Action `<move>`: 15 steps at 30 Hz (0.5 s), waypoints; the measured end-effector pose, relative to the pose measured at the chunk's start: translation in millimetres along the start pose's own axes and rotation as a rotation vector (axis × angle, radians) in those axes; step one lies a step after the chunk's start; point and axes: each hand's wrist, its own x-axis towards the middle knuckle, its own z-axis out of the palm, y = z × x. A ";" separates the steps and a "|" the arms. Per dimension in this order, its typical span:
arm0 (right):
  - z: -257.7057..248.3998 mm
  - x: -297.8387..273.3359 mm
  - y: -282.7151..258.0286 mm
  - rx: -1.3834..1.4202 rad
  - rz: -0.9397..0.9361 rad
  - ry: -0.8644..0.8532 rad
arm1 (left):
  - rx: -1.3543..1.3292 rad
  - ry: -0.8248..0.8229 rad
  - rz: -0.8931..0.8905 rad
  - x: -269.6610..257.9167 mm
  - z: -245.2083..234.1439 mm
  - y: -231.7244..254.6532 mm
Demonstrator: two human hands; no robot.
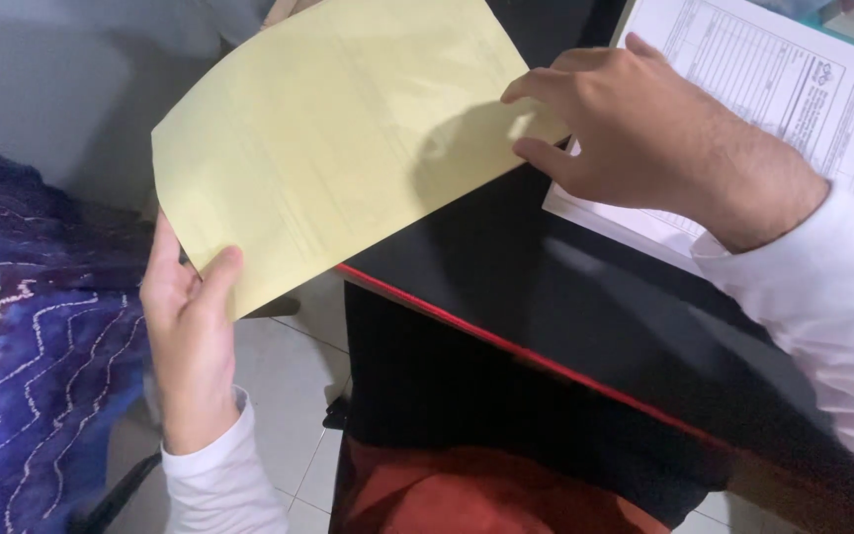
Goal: Sorting and checking multi-part carbonless copy paper forms on a desk
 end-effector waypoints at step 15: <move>-41.2 -150.0 12.7 -0.063 0.088 0.364 | 1.110 0.227 0.119 -20.6 -34.1 1.6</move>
